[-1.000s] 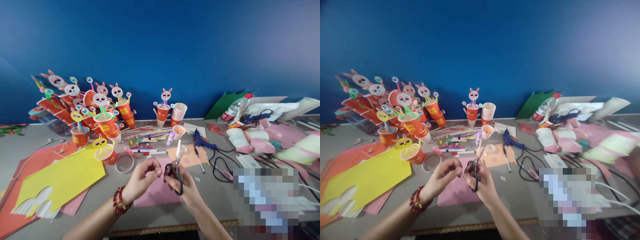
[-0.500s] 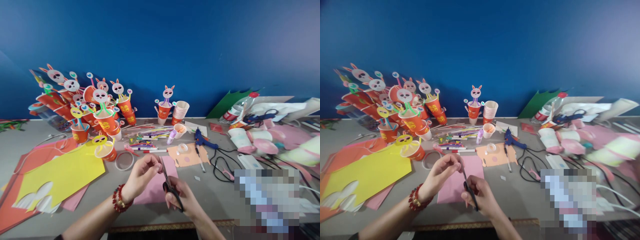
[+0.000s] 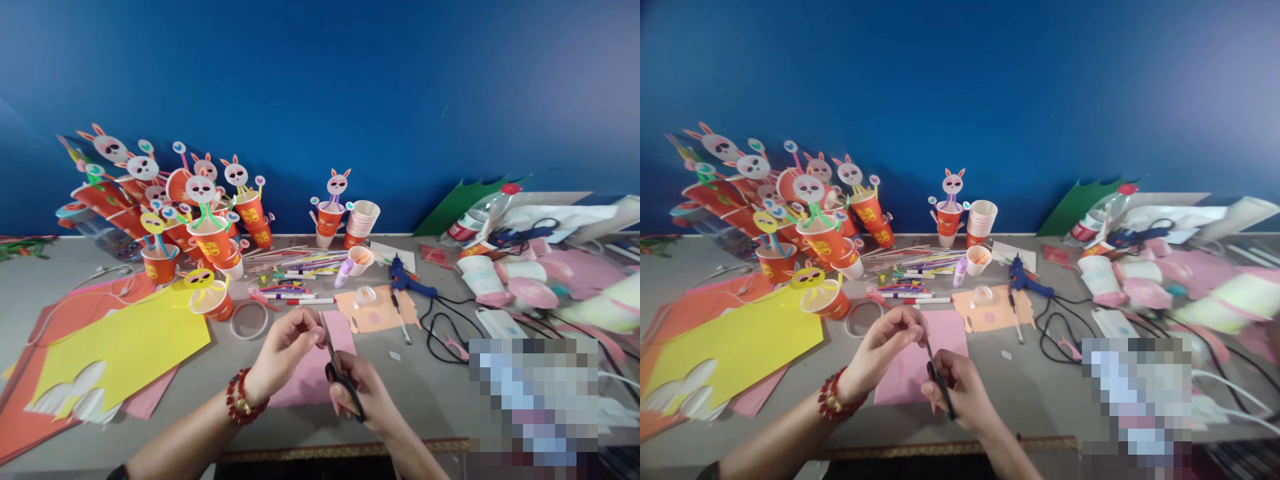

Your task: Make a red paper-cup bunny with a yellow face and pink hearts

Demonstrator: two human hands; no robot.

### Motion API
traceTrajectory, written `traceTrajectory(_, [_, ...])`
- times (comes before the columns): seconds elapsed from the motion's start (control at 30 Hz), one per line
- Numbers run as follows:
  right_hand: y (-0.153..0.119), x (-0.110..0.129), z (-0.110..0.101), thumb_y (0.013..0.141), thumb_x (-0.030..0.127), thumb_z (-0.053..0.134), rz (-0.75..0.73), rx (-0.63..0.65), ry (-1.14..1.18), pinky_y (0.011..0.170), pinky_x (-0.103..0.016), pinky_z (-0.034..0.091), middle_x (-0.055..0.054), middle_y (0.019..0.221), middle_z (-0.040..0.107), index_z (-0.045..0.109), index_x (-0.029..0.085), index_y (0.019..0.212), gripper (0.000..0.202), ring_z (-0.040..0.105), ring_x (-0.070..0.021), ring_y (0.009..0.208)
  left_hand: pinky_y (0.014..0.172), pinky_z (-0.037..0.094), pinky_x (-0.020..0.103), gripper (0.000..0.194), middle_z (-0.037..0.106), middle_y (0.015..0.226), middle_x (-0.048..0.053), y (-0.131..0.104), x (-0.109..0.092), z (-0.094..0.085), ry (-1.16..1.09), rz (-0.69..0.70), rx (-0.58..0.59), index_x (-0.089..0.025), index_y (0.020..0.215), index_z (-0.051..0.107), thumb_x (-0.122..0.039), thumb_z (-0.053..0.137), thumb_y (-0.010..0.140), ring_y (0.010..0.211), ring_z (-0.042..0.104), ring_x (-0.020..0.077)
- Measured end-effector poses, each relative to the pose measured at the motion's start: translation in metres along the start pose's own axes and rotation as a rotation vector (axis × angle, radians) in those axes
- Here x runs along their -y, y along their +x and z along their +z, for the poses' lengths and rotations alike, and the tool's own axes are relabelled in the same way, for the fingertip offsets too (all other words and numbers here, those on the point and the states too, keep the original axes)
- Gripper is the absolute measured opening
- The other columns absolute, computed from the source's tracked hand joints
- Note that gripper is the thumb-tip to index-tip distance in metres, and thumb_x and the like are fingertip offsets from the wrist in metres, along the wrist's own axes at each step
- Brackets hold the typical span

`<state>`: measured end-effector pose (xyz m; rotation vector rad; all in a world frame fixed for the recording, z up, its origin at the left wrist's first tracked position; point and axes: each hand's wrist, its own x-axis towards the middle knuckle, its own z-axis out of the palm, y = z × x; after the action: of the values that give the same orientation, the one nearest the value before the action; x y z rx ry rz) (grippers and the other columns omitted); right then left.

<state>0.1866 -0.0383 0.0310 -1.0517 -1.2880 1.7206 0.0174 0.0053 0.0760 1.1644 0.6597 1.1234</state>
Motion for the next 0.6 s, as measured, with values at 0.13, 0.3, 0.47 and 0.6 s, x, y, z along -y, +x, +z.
traceTrajectory(0.13, [0.0003,-0.0015,-0.0004,0.063,0.072,0.072,0.012,-0.005,0.009,0.038,-0.018,0.033,0.008,0.051,0.046,0.045,0.021,0.07,0.058,0.045,-0.0074,0.039,0.071,0.046,0.029,0.016,0.057,0.08,0.003,-0.001,0.0011,0.0007,-0.012,-0.004,-0.021,-0.017,0.079,0.056,-0.028,0.061,0.09,0.073,0.055,0.0153])
traceTrajectory(0.3, [0.0013,-0.0027,-0.0009,0.063,0.071,0.073,0.009,0.001,0.006,0.038,-0.019,0.034,0.008,0.05,0.045,0.044,0.021,0.069,0.058,0.045,-0.0076,0.038,0.071,0.046,0.029,0.016,0.057,0.078,0.002,-0.0014,0.0026,0.0019,-0.019,-0.009,-0.037,-0.017,0.079,0.056,-0.027,0.061,0.09,0.073,0.054,0.015])
traceTrajectory(0.47, [0.0017,-0.0042,-0.0009,0.065,0.069,0.073,-0.007,0.004,0.019,0.038,-0.018,0.032,0.008,0.052,0.044,0.045,0.02,0.069,0.057,0.045,-0.0073,0.039,0.071,0.045,0.028,0.014,0.057,0.078,0.002,-0.0013,0.003,0.0019,-0.027,-0.005,-0.047,-0.017,0.079,0.056,-0.025,0.061,0.09,0.073,0.054,0.0146])
traceTrajectory(0.6, [0.0015,-0.0046,0.0,0.064,0.07,0.073,-0.01,0.002,0.023,0.038,-0.018,0.032,0.008,0.052,0.044,0.044,0.02,0.068,0.057,0.045,-0.007,0.038,0.071,0.045,0.028,0.013,0.056,0.079,0.001,-0.0016,0.0029,0.002,-0.027,-0.005,-0.055,-0.017,0.079,0.056,-0.023,0.061,0.09,0.073,0.054,0.0144])
